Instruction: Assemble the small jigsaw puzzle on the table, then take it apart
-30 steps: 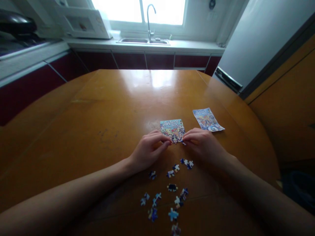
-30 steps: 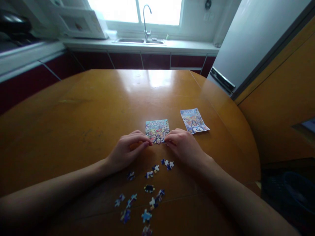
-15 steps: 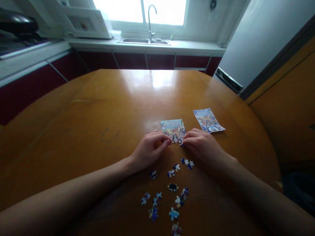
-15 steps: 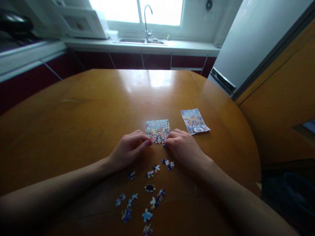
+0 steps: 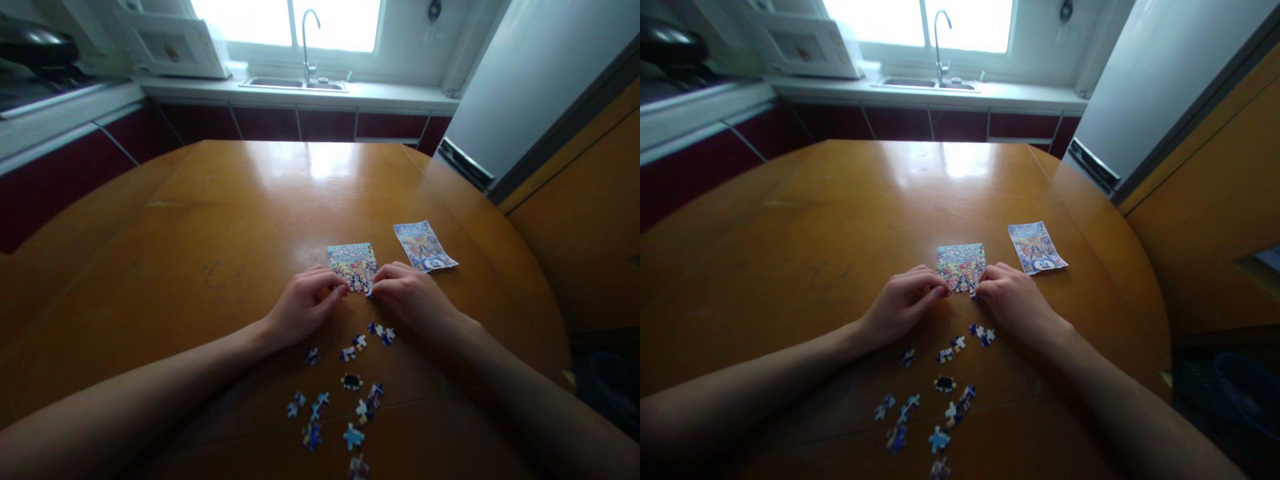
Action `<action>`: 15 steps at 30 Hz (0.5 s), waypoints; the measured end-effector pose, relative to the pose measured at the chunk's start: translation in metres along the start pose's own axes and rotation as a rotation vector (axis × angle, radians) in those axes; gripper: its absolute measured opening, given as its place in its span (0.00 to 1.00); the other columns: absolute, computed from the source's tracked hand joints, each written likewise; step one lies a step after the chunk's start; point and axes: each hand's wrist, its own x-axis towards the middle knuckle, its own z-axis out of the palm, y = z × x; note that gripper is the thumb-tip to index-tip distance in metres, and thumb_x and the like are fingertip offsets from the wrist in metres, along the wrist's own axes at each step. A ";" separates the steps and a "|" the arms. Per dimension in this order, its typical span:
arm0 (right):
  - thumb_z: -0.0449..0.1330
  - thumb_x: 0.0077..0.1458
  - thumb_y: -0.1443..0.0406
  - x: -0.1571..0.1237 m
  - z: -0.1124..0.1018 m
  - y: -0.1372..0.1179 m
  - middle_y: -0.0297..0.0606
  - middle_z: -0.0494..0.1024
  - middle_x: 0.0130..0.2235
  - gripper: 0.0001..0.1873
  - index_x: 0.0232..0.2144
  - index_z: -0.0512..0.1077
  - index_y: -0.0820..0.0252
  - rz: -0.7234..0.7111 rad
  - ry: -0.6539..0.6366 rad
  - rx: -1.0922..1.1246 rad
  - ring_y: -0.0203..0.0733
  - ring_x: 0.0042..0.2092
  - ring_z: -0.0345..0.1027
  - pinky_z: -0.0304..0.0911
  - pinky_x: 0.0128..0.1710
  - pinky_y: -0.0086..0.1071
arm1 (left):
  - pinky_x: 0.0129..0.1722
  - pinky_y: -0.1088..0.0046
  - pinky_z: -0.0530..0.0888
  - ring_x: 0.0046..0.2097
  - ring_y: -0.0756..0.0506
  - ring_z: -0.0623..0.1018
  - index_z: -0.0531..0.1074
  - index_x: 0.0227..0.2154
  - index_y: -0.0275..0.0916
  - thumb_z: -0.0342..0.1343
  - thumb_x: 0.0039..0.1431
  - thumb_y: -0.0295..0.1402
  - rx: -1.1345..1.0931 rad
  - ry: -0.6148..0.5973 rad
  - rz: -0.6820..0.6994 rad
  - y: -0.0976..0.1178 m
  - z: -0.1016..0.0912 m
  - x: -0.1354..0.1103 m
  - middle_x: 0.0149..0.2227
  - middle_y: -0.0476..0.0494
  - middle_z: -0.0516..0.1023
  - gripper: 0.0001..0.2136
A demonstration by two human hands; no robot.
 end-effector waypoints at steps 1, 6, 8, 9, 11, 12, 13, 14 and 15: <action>0.59 0.62 0.72 0.000 0.000 0.000 0.39 0.79 0.36 0.11 0.30 0.78 0.57 0.003 0.004 0.005 0.42 0.39 0.70 0.66 0.39 0.36 | 0.43 0.68 0.73 0.38 0.47 0.76 0.77 0.34 0.38 0.56 0.65 0.29 0.012 0.005 -0.001 0.000 0.000 0.000 0.33 0.46 0.79 0.06; 0.56 0.64 0.70 0.001 0.002 -0.002 0.41 0.78 0.36 0.10 0.32 0.76 0.60 0.035 0.105 0.060 0.42 0.39 0.69 0.66 0.40 0.37 | 0.45 0.64 0.72 0.42 0.45 0.75 0.77 0.36 0.40 0.56 0.63 0.27 0.176 0.061 0.003 -0.006 -0.004 0.000 0.36 0.46 0.80 0.06; 0.55 0.65 0.69 0.002 0.005 -0.007 0.40 0.78 0.37 0.10 0.33 0.75 0.60 0.029 0.175 0.077 0.42 0.40 0.69 0.66 0.41 0.37 | 0.47 0.63 0.71 0.43 0.44 0.74 0.78 0.36 0.41 0.55 0.62 0.25 0.232 0.054 -0.005 -0.009 -0.006 0.000 0.38 0.46 0.80 0.07; 0.55 0.66 0.69 0.003 0.007 -0.010 0.40 0.78 0.37 0.10 0.34 0.75 0.60 0.015 0.204 0.077 0.42 0.40 0.68 0.65 0.41 0.37 | 0.47 0.62 0.71 0.44 0.44 0.74 0.79 0.35 0.42 0.55 0.61 0.25 0.249 0.043 -0.012 -0.011 -0.006 0.000 0.38 0.46 0.80 0.08; 0.55 0.66 0.69 0.005 0.013 -0.016 0.41 0.78 0.37 0.10 0.34 0.75 0.60 -0.030 0.239 0.056 0.42 0.40 0.67 0.65 0.41 0.36 | 0.49 0.61 0.71 0.45 0.43 0.73 0.79 0.33 0.44 0.56 0.61 0.24 0.273 0.014 -0.023 -0.013 -0.006 0.001 0.39 0.47 0.80 0.10; 0.54 0.66 0.69 0.007 0.016 -0.018 0.41 0.78 0.37 0.11 0.34 0.75 0.61 -0.057 0.242 0.038 0.42 0.40 0.67 0.65 0.42 0.36 | 0.49 0.60 0.71 0.46 0.43 0.73 0.80 0.32 0.44 0.56 0.60 0.24 0.279 0.002 -0.028 -0.014 -0.006 0.001 0.39 0.47 0.80 0.10; 0.54 0.66 0.70 0.008 0.019 -0.020 0.41 0.78 0.37 0.11 0.33 0.75 0.61 -0.081 0.235 0.017 0.42 0.41 0.67 0.65 0.42 0.36 | 0.50 0.60 0.71 0.46 0.43 0.73 0.80 0.31 0.44 0.56 0.60 0.23 0.283 -0.007 -0.032 -0.014 -0.005 0.001 0.39 0.47 0.79 0.10; 0.54 0.66 0.70 0.009 0.021 -0.022 0.41 0.78 0.37 0.11 0.33 0.75 0.61 -0.099 0.223 -0.003 0.42 0.41 0.67 0.65 0.42 0.37 | 0.50 0.59 0.71 0.45 0.43 0.73 0.80 0.30 0.44 0.56 0.60 0.23 0.284 -0.010 -0.037 -0.014 -0.005 0.001 0.38 0.47 0.79 0.10; 0.53 0.66 0.70 0.010 0.023 -0.022 0.41 0.78 0.37 0.11 0.34 0.75 0.61 -0.113 0.207 -0.018 0.42 0.41 0.66 0.65 0.43 0.37 | 0.50 0.59 0.71 0.45 0.43 0.73 0.80 0.30 0.44 0.56 0.59 0.23 0.283 -0.013 -0.041 -0.014 -0.004 0.002 0.38 0.47 0.79 0.11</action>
